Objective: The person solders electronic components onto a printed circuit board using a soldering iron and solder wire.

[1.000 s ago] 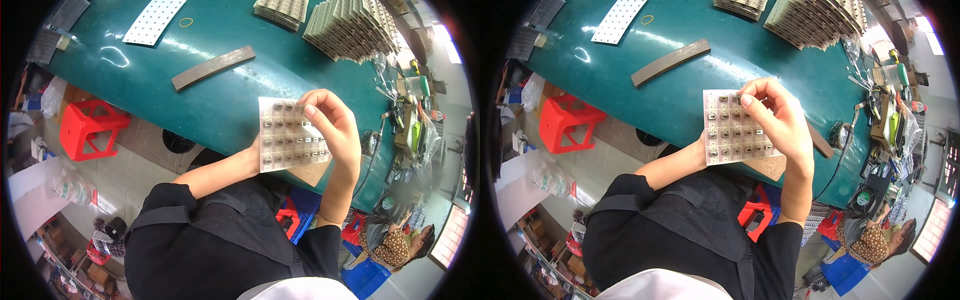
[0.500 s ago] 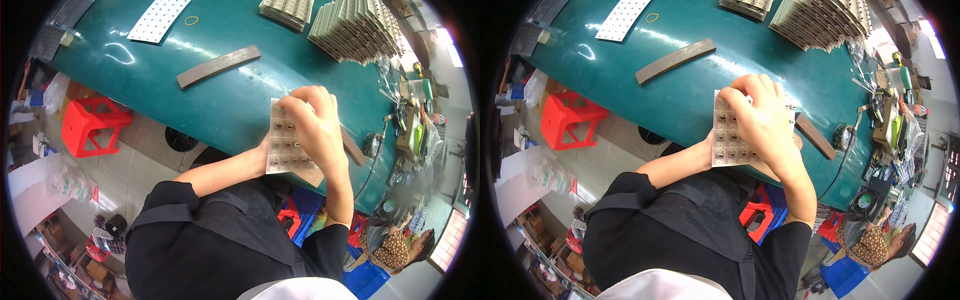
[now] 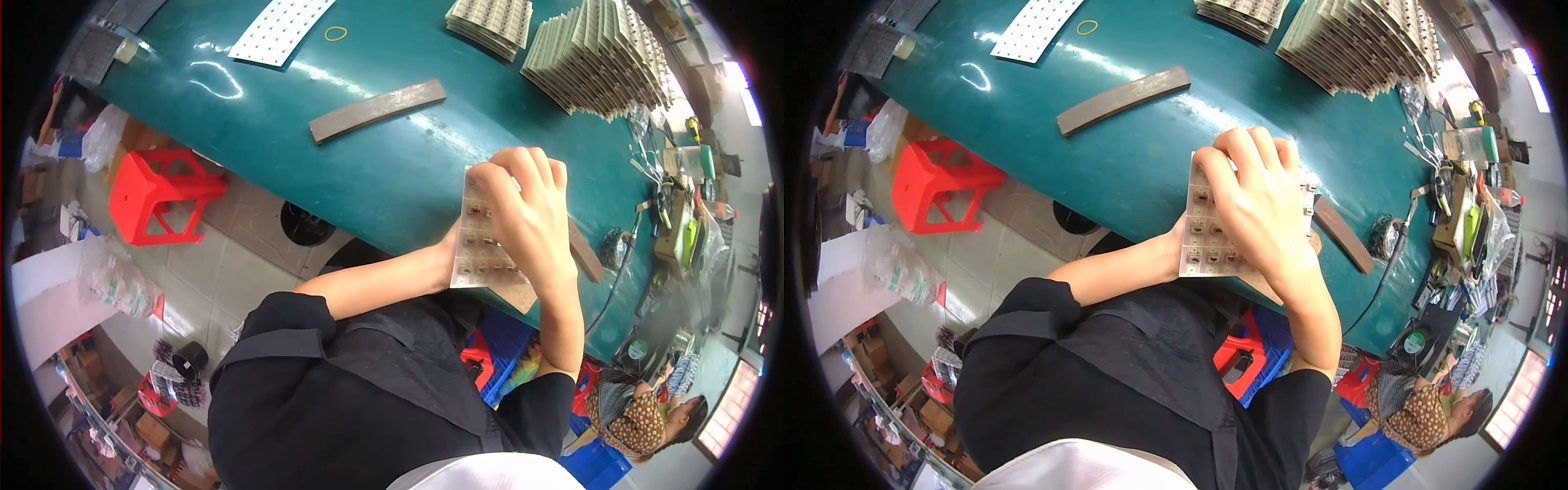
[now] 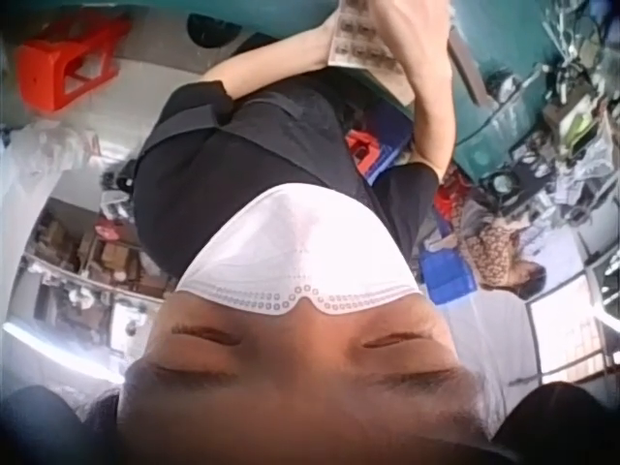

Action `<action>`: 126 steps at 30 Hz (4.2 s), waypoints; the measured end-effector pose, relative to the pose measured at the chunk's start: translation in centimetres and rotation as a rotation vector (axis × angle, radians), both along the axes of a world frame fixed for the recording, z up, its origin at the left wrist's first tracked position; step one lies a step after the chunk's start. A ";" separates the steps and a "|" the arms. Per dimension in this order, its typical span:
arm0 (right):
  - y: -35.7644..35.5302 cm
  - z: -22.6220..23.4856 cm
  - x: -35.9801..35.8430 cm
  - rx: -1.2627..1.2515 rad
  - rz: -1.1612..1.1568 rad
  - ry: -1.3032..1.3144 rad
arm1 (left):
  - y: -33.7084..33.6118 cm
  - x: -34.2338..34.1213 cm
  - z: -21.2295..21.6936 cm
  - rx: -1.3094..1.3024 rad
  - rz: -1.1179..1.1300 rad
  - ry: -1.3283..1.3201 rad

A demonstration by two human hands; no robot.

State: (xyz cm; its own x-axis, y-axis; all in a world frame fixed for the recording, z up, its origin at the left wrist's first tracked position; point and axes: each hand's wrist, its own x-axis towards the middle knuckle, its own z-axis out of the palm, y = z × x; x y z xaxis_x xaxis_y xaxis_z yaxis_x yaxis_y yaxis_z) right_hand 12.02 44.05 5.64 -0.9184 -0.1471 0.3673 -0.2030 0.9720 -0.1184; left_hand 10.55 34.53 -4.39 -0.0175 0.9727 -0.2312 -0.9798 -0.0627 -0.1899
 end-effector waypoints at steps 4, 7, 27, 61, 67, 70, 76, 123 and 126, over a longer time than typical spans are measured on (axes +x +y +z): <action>0.1 -0.2 -0.1 -0.022 -0.008 0.030 | -0.1 0.0 0.2 0.013 0.021 0.004; 0.2 -0.3 -0.1 -0.018 -0.010 0.051 | -0.1 -0.2 0.5 0.017 0.045 0.011; -0.5 0.1 0.1 -0.115 0.008 0.059 | 1.5 0.3 -1.8 0.183 -0.049 -0.172; -0.1 0.8 0.1 -0.166 0.021 0.008 | -0.2 0.1 -0.2 -0.013 -0.086 0.096; 0.8 -0.1 0.3 -0.256 -0.003 0.056 | 0.1 -0.3 0.0 0.131 0.005 0.010; 0.9 -0.2 0.3 -0.254 -0.006 0.044 | 0.6 -0.5 0.6 0.060 -0.027 -0.001; 0.9 -0.3 0.4 -0.258 -0.020 0.022 | -0.1 -0.7 1.7 0.076 -0.023 0.046; 9.1 -3.0 11.2 -1.160 -0.570 -0.205 | -2.5 -2.8 1.8 -0.254 0.252 0.670; 7.5 -5.5 13.1 -1.730 -0.434 -0.229 | -2.6 -3.1 1.1 -0.284 0.271 0.724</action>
State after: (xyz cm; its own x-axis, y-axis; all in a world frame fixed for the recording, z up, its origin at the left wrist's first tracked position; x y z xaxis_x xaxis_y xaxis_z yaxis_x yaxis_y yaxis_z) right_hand 25.10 51.53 0.12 -0.8323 0.4665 -0.2996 0.1712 -0.2976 -0.9392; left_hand 7.44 31.92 -3.31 -0.4827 0.8195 -0.3090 -0.7976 -0.2657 0.5415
